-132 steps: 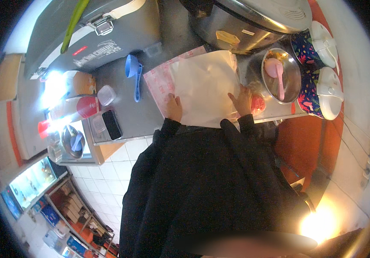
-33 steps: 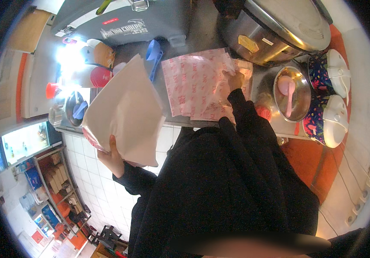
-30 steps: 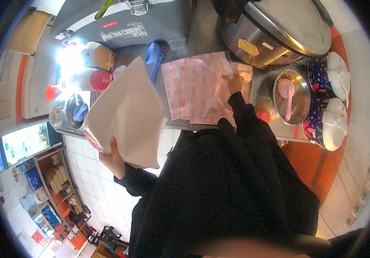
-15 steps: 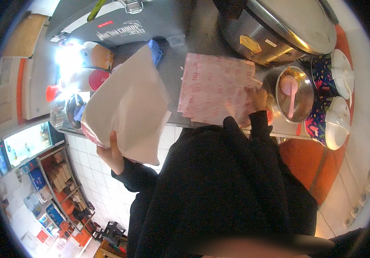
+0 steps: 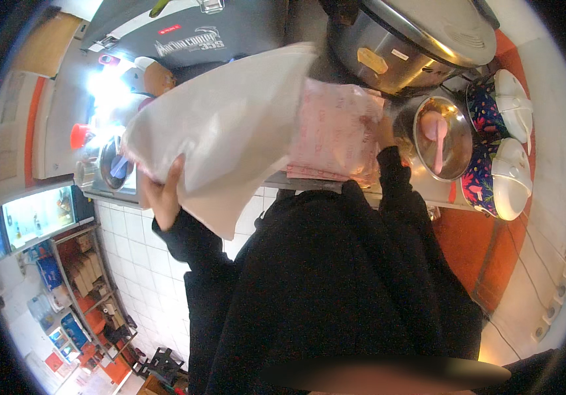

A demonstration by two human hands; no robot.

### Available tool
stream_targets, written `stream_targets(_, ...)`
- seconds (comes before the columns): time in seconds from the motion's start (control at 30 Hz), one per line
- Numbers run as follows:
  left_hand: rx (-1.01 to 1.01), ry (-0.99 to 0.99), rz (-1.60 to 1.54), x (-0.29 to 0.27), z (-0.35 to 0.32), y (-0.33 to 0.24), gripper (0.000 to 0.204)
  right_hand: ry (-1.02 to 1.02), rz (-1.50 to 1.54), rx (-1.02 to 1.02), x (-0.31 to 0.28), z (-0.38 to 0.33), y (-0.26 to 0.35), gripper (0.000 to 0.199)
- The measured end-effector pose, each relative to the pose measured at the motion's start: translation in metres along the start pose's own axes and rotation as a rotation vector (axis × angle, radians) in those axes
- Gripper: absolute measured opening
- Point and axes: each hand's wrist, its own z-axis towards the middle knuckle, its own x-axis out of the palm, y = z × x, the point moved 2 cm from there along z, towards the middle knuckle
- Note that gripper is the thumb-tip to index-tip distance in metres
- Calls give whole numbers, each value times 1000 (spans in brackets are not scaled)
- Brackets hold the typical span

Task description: The person scoops a green paste from a small container into a sheet of aluminum foil, folds the foil into a sealed packet, and places it on a counter. They then handle a pink paper wrapper and a blue scoop, and scoop white rice from a large pot into a bowl.

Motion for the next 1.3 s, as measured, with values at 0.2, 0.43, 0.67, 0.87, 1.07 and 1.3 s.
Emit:
stream_targets(0.2, -244, 501, -242, 123, 38, 46, 45, -230, -136, -280, -16, 46, -79, 42)
stream_targets(0.43, 28, 625, 477, 238, 39, 287, 51, -59, 630, 12, -12, -18, -66, 54)
stream_targets(0.67, 262, 263, 911, 270, 8, 234, 44, -562, -828, -247, 0, -28, -66, 79)
stream_targets(0.87, -121, 214, 983, 259, -7, 258, 47, -293, -464, 166, 8, -6, -49, 86)
stream_targets(1.07, 24, 59, 1075, 223, -60, 319, 68, -243, -700, -305, 25, 38, -42, 84)
stream_targets(1.3, 118, 906, 950, 236, -162, 289, 61, 60, -969, -686, 47, 99, 9, 79)
